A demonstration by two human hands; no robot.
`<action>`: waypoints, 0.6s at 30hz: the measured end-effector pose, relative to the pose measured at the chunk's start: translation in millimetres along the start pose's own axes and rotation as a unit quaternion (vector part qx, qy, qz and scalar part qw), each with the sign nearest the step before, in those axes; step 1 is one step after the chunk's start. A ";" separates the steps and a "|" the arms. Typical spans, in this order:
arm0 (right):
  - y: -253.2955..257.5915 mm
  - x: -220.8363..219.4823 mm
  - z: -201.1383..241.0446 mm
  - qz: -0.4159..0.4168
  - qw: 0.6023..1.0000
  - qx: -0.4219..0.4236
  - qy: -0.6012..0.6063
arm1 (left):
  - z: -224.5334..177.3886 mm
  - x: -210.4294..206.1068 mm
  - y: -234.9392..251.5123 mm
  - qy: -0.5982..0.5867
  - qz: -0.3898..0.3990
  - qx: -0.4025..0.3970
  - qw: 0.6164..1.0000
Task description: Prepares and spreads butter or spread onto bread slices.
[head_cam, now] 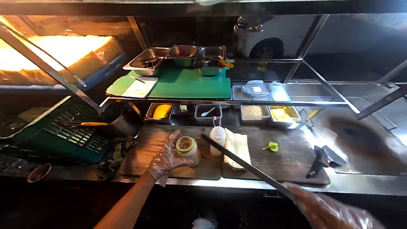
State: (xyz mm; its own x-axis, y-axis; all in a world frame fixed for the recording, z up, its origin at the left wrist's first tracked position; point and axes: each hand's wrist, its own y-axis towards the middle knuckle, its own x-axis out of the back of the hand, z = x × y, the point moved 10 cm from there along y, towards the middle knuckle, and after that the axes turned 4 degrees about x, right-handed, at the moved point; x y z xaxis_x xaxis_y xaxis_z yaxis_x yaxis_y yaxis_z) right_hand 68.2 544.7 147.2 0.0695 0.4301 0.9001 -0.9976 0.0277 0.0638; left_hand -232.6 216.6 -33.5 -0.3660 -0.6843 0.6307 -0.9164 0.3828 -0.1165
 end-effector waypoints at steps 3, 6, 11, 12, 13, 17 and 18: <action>67.1 24.8 52.1 0.006 0.980 0.058 -0.190 | -9.0 -28.2 2.4 -0.121 -0.003 -0.093 0.988; 109.5 30.0 87.7 0.036 0.976 0.092 -0.193 | -18.0 -38.0 -18.4 -0.121 -0.040 -0.108 0.986; 152.0 15.7 144.8 0.065 0.947 0.110 -0.296 | -28.2 -41.2 -34.0 -0.073 -0.095 -0.118 0.986; 163.8 4.4 162.0 0.064 0.946 0.101 -0.300 | -34.0 -41.5 -34.4 -0.068 -0.093 -0.115 0.987; 176.2 -16.5 175.8 0.061 0.946 0.080 -0.309 | -42.0 -40.4 -34.9 -0.065 -0.090 -0.113 0.987; 210.5 -160.3 167.0 0.249 0.929 -0.011 -0.274 | -56.9 -42.7 -28.9 -0.077 -0.075 -0.119 0.987; 216.8 -185.2 161.6 0.399 0.880 -0.082 -0.243 | -52.7 -45.3 -25.1 -0.130 -0.059 -0.099 0.985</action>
State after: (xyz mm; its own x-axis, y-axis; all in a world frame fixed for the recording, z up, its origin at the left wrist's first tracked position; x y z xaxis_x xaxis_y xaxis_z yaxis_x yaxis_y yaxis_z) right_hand -160.5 325.2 64.0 -0.7013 -0.0640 0.7100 -0.7126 0.0390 -0.7004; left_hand -184.5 270.7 -18.7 -0.3121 -0.8568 0.4106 -0.9149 0.3875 0.1132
